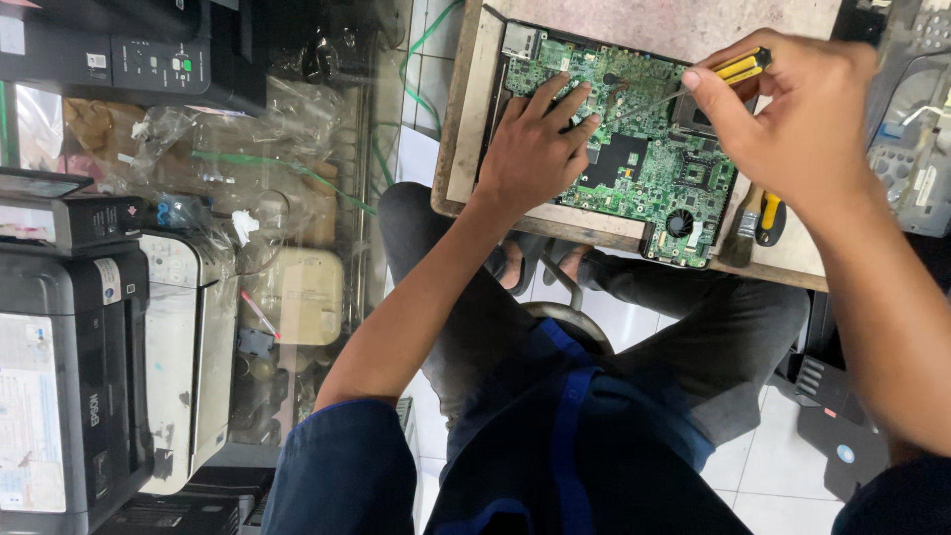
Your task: The person uses a screwdriver to remove screws from a laptop motherboard and then uses a brush to clean the board. The person then reassembles the laptop by placing the casing back on and closing the lid.
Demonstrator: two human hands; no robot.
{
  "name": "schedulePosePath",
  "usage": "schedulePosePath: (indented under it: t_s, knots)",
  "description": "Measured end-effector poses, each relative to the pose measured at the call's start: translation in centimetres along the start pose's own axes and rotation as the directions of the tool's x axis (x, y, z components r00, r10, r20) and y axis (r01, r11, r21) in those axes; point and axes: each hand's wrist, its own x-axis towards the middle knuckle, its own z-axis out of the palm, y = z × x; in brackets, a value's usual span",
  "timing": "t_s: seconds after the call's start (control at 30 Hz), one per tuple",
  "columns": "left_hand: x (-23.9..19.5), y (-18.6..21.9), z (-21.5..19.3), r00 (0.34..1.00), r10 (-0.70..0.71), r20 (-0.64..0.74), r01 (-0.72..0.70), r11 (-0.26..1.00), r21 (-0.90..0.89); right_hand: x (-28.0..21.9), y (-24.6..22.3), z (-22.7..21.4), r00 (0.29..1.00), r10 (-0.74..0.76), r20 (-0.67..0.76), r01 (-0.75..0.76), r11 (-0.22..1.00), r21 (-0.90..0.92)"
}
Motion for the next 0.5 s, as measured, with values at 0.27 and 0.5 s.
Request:
schedulePosePath:
  t_s: [0.27, 0.5]
  knots:
    - [0.1, 0.0, -0.3, 0.999, 0.008, -0.039, -0.008, 1.0, 0.0, 1.5, -0.2, -0.2, 0.993, 0.115, 0.042, -0.106, 0.979, -0.174]
    - [0.1, 0.0, -0.2, 1.0, 0.005, -0.012, -0.005, 1.0, 0.031, 4.5, -4.6, -3.1, 0.94, 0.081, 0.332, -0.009, 0.977, -0.214]
